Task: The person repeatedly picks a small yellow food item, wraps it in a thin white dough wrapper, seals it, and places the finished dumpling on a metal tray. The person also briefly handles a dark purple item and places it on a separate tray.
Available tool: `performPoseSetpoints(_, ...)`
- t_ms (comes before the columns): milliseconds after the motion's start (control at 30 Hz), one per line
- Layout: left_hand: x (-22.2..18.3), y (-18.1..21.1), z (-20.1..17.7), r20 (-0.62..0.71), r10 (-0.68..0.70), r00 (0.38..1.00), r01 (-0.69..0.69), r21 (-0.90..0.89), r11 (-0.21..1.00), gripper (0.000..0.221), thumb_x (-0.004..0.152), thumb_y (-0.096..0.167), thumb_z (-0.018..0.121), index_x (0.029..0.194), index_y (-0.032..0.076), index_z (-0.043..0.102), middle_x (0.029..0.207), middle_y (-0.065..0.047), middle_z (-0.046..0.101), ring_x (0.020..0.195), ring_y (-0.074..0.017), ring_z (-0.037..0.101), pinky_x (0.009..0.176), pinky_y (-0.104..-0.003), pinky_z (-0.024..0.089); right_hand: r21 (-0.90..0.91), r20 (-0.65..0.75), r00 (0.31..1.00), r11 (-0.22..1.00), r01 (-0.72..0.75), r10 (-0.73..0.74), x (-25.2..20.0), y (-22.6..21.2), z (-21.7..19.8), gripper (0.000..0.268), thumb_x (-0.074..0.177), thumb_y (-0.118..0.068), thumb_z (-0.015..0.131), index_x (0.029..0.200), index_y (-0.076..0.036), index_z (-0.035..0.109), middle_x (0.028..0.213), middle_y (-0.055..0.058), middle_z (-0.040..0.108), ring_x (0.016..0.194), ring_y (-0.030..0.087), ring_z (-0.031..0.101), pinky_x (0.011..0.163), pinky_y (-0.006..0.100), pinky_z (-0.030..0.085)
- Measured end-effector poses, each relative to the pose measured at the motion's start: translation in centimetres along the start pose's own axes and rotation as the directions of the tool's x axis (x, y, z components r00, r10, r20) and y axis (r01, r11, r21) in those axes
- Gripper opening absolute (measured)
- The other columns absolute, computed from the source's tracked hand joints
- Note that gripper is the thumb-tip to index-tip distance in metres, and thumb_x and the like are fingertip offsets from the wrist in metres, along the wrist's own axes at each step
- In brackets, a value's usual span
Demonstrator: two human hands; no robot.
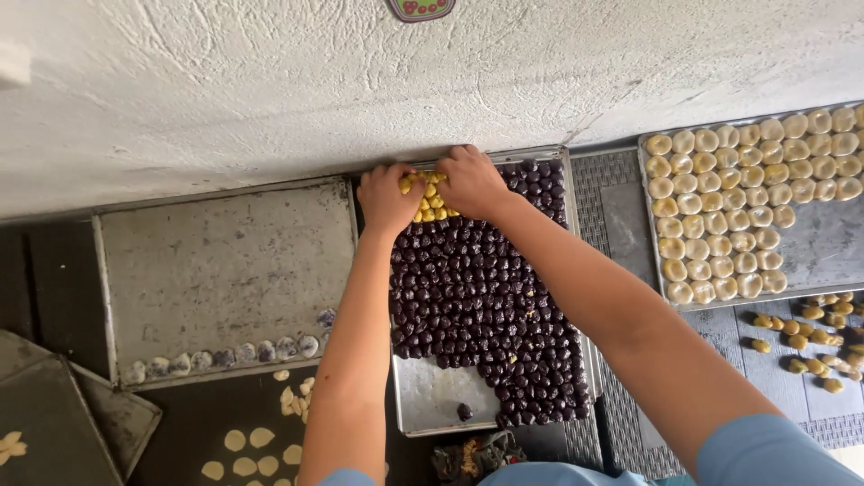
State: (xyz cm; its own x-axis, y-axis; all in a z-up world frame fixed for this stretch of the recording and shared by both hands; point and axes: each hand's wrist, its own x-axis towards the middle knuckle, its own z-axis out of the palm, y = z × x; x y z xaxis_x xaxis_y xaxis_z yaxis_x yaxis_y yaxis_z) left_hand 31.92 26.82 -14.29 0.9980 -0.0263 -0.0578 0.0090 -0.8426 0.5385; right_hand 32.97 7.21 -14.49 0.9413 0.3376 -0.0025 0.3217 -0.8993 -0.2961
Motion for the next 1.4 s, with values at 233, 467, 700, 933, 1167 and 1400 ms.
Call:
performPoseSetpoints(233,-0.4,4.3,-3.6,0.291,-0.106,0.951,0.168,-0.196,0.966,0.040,0.098,0.061,0.056,0.114,0.024,0.061,0.111,-0.013,0.075,0.119,-0.0410,0.066,0.103,-0.052,0.045,0.037,0.098,0.995,0.999,-0.025,0.021,0.0,-0.8,-1.3,0.044,0.075,-0.033,0.060,0.114,-0.013,0.062,0.114,0.011,0.055,0.115,0.036,0.058,0.090,0.048,0.055)
performPoseSetpoints(467,0.2,3.6,-3.0,0.581,-0.069,0.811,0.084,0.001,0.996,0.052,0.094,0.064,0.048,0.128,0.030,0.069,0.137,-0.008,0.064,0.134,-0.0429,0.053,0.110,-0.060,0.042,-0.072,0.412,0.906,0.987,0.141,-0.099,1.1,-0.7,-3.8,0.051,0.073,-0.037,0.063,0.121,-0.022,0.073,0.117,0.006,0.064,0.116,0.034,0.063,0.093,0.048,0.057)
performPoseSetpoints(700,-1.1,5.2,-8.7,0.695,0.065,0.716,-0.098,0.008,0.995,0.094,0.071,0.043,0.091,0.151,0.014,0.050,0.149,-0.018,0.051,0.138,-0.0469,0.045,0.113,-0.061,0.043,0.118,0.730,0.667,0.989,0.087,-0.146,2.8,-2.3,-11.3,0.090,0.073,-0.049,0.077,0.152,-0.012,0.058,0.148,0.019,0.060,0.140,0.043,0.054,0.117,0.054,0.045)
performPoseSetpoints(933,-0.9,3.7,-7.2,0.631,0.136,0.763,-0.110,-0.080,0.991,0.071,0.074,0.030,0.094,0.136,0.009,0.065,0.129,-0.023,0.070,0.125,-0.0511,0.060,0.107,-0.054,0.052,0.161,0.768,0.637,0.983,-0.091,-0.067,2.5,-2.3,-10.8,0.106,0.069,-0.059,0.095,0.157,-0.019,0.053,0.149,0.011,0.064,0.141,0.040,0.055,0.119,0.054,0.042)
performPoseSetpoints(1167,-0.9,3.4,-6.9,0.616,0.110,0.780,-0.059,-0.103,0.993,0.066,0.072,0.029,0.094,0.131,0.015,0.070,0.121,-0.013,0.075,0.121,-0.0439,0.066,0.102,-0.047,0.054,0.313,0.610,0.771,0.949,-0.021,-0.184,0.4,-3.0,-11.4,0.076,0.077,-0.038,0.092,0.144,-0.014,0.065,0.124,0.013,0.075,0.118,0.042,0.069,0.113,0.053,0.048)
performPoseSetpoints(1400,-2.2,3.8,-6.5,0.562,0.122,0.818,-0.090,-0.085,0.992,0.051,0.076,0.033,0.080,0.125,0.018,0.073,0.111,-0.007,0.078,0.113,-0.0357,0.071,0.093,-0.048,0.057,0.322,0.393,0.859,0.924,0.205,-0.327,-1.5,-1.2,-6.6,0.056,0.083,-0.027,0.080,0.137,-0.015,0.066,0.116,0.007,0.077,0.109,0.034,0.073,0.104,0.048,0.054)
